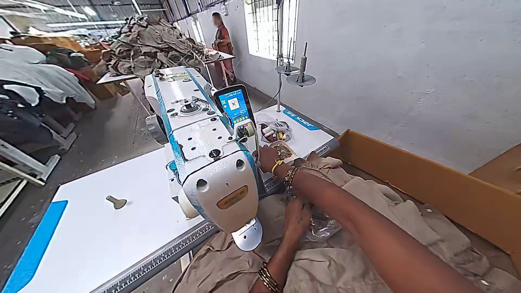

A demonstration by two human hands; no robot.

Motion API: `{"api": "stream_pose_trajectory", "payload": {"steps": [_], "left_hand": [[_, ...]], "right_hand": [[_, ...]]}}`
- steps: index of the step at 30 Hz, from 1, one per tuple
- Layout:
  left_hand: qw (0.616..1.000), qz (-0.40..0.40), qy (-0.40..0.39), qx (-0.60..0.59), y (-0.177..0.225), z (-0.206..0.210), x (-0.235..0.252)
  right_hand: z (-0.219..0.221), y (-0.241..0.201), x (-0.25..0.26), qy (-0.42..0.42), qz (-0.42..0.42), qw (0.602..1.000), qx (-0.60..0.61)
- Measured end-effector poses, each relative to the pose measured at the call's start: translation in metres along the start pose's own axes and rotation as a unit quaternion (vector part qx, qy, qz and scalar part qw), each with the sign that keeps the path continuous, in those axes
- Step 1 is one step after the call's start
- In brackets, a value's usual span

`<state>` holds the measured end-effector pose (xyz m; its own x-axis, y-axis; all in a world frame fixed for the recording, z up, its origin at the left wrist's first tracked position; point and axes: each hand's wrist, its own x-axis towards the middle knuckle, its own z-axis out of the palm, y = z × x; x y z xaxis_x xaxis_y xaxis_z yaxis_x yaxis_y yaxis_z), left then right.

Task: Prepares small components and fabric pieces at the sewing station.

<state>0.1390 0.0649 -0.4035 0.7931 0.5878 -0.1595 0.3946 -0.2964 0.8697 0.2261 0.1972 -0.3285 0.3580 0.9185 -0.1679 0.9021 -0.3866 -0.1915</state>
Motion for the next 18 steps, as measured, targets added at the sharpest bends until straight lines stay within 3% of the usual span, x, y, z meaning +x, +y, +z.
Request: {"api": "stream_pose_trajectory", "payload": {"steps": [6, 11, 13, 16, 18], "left_hand": [[0.999, 0.019, 0.027, -0.041, -0.001, 0.0, 0.0], [0.998, 0.027, 0.029, -0.051, -0.004, 0.001, 0.002], [0.996, 0.037, 0.039, -0.068, -0.009, 0.002, 0.003], [0.989, 0.055, 0.068, -0.122, -0.013, 0.002, 0.002], [0.979, 0.073, 0.116, -0.149, -0.007, 0.001, -0.003]], "right_hand": [[-0.034, 0.004, 0.003, -0.007, 0.025, 0.999, 0.032], [-0.053, 0.008, -0.004, 0.045, 0.038, 0.996, 0.073], [-0.062, 0.021, -0.014, 0.065, 0.005, 0.995, 0.078], [-0.078, 0.045, -0.072, 0.056, -0.064, 0.994, 0.074], [-0.083, 0.059, -0.124, -0.011, -0.072, 0.996, 0.061]]}}
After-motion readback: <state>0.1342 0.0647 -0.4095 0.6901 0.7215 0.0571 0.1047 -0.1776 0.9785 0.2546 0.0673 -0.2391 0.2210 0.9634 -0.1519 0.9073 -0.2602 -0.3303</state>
